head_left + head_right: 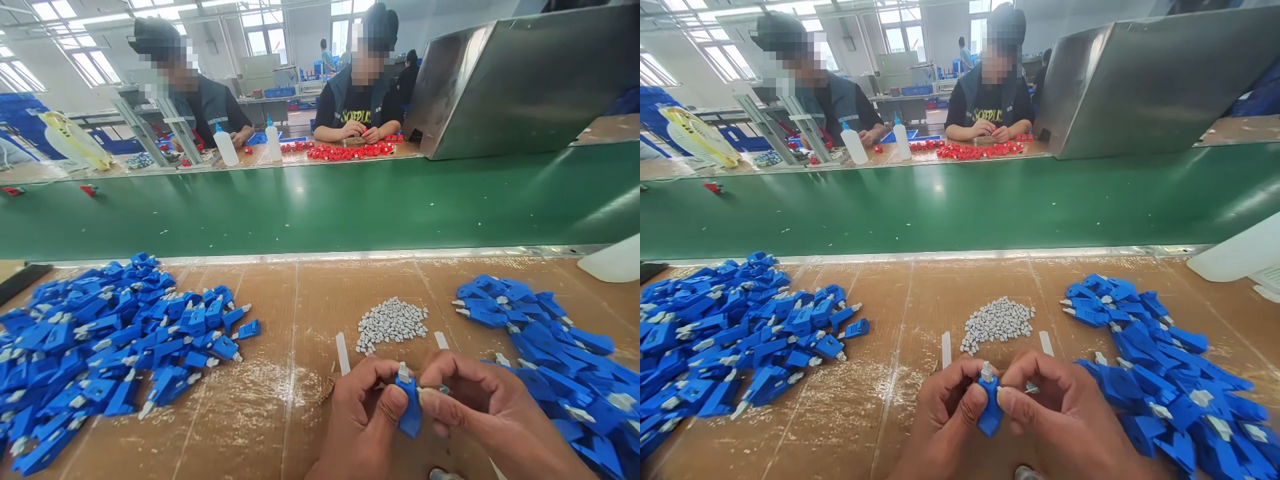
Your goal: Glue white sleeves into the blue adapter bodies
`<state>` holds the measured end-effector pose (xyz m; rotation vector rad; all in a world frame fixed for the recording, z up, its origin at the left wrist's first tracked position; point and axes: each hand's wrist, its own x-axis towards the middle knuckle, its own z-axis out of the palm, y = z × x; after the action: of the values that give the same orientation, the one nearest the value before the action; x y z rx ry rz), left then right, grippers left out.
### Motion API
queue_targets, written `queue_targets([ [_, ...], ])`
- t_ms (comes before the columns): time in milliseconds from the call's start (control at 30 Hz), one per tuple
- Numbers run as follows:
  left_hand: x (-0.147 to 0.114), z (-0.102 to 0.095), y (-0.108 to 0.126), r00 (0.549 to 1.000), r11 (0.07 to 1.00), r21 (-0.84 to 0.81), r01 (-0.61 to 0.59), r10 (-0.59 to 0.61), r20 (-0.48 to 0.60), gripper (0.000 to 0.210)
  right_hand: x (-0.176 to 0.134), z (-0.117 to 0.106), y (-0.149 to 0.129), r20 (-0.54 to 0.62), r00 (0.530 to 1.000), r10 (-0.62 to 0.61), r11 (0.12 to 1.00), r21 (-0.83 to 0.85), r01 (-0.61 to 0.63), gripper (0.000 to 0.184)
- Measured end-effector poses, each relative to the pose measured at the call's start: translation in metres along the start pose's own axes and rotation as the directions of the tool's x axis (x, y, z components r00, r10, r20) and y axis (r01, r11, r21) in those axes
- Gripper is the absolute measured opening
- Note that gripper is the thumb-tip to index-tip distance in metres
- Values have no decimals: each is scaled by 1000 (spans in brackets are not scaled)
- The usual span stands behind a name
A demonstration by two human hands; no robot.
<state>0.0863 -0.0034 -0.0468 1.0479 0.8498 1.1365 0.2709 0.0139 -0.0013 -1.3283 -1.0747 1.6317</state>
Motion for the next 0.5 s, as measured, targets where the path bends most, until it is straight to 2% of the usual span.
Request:
queue_targets([
  [67,2,2,5,998,996,-84,26,-21,63,50,1,-3,1,24,999,47,992,114,-50,52],
  [167,2,6,8,996,987,-158,34,-20,84,54,2,-6,5,120,989,87,976,190,-109,62],
  [300,0,8,11,996,985,-170,33,-18,86,51,1,-7,8,207,974,90,972,196,-131,45],
  [500,-4,6,13,998,984,-176,6,6,69,48,5,-10,3,260,959,109,972,173,-158,43],
])
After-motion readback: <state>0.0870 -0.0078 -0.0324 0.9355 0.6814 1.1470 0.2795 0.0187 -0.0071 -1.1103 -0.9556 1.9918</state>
